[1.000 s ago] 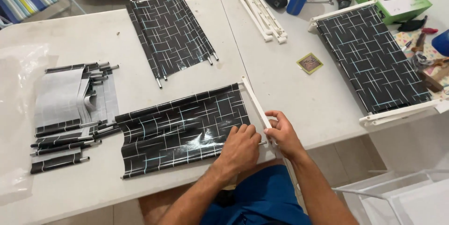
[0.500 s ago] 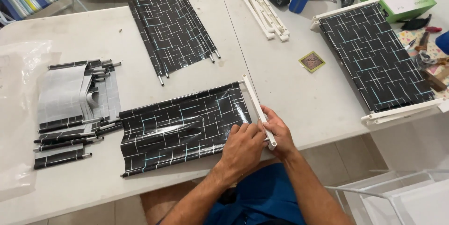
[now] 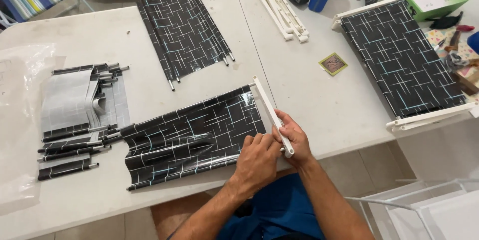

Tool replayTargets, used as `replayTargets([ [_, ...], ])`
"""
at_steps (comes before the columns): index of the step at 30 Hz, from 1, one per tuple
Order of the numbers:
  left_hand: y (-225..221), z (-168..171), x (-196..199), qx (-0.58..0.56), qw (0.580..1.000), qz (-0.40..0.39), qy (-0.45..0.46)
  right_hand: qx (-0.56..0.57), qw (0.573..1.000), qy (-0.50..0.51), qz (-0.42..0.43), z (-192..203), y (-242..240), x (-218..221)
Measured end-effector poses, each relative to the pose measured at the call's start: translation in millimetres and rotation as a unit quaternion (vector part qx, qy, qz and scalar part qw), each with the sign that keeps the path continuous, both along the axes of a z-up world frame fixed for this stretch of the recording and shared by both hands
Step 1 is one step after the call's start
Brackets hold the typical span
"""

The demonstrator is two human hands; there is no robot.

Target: Assembling a multi-tier shelf unit by inserting plastic support rods into the sleeves of patterned shelf liners.

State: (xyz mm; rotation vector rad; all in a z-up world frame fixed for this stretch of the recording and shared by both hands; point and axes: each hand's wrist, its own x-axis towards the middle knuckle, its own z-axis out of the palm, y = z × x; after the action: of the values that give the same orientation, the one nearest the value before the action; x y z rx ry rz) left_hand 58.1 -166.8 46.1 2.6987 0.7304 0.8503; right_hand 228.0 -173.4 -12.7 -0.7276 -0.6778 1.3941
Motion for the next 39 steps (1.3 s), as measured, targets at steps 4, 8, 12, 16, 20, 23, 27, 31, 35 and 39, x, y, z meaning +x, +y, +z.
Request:
replayTargets([
  [4, 1, -4, -1, 0.006, 1.000, 0.012, -0.007, -0.006, 0.998, 0.061, -0.008, 18, -5, -8],
  [8, -2, -2, 2, 0.001, 1.000, 0.017, -0.017, 0.003, 0.999, 0.048, -0.003, -8, -3, -5],
  [12, -1, 3, 3, 0.011, 0.999, 0.018, -0.031, 0.024, 0.997, 0.066, -0.011, -20, -1, -3],
  [16, -5, 26, 0, 0.022, 0.999, 0.022, -0.036, 0.034, 0.997, 0.074, -0.019, -21, 0, -2],
  [20, -4, -8, 9, 0.041, 0.998, 0.029, -0.047, 0.032, 0.999, 0.010, -0.034, -11, -3, -4],
  [23, -1, -15, 13, 0.049, 0.997, 0.031, -0.059, 0.031, 0.996, -0.070, -0.039, 2, -1, -2],
  [27, 0, -18, 16, 0.061, 0.995, 0.031, -0.077, 0.032, 0.989, -0.136, -0.052, 12, -2, -3],
  [31, 1, -26, 23, 0.063, 0.994, 0.030, -0.084, 0.028, 0.984, -0.166, -0.052, 9, -1, -3],
  [35, 3, -35, 20, 0.071, 0.992, 0.049, -0.094, 0.009, 0.980, -0.193, -0.056, 1, -1, -4],
  [39, -25, 19, -4, 0.048, 0.989, 0.064, -0.123, -0.127, 0.944, -0.301, -0.054, 47, -9, -13],
])
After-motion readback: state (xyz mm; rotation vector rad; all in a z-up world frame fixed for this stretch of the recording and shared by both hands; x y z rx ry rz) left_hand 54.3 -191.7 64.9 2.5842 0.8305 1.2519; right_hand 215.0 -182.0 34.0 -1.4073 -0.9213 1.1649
